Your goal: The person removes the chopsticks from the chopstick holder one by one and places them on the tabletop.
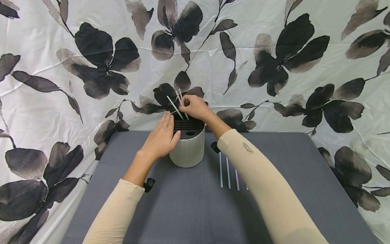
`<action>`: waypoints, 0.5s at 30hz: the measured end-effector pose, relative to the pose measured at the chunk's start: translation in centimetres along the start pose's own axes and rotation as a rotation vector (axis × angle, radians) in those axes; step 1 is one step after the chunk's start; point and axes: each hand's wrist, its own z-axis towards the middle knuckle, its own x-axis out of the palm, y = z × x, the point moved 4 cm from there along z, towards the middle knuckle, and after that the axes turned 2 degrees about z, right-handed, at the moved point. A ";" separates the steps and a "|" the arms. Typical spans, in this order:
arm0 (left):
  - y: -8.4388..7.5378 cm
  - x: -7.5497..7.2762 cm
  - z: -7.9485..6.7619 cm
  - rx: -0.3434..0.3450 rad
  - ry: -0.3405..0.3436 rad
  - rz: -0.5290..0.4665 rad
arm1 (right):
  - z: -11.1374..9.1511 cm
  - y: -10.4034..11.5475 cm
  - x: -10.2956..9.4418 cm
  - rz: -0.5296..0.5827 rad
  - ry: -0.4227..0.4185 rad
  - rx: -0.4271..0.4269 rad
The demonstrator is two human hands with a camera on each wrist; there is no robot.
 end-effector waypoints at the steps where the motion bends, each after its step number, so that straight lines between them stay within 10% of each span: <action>1: 0.0 0.0 0.0 0.002 -0.001 -0.002 | 0.0 0.0 0.0 -0.006 -0.008 -0.004; 15: 0.4 -0.3 0.4 0.012 -0.001 -0.015 | 0.1 -1.0 -0.4 0.083 -0.090 0.002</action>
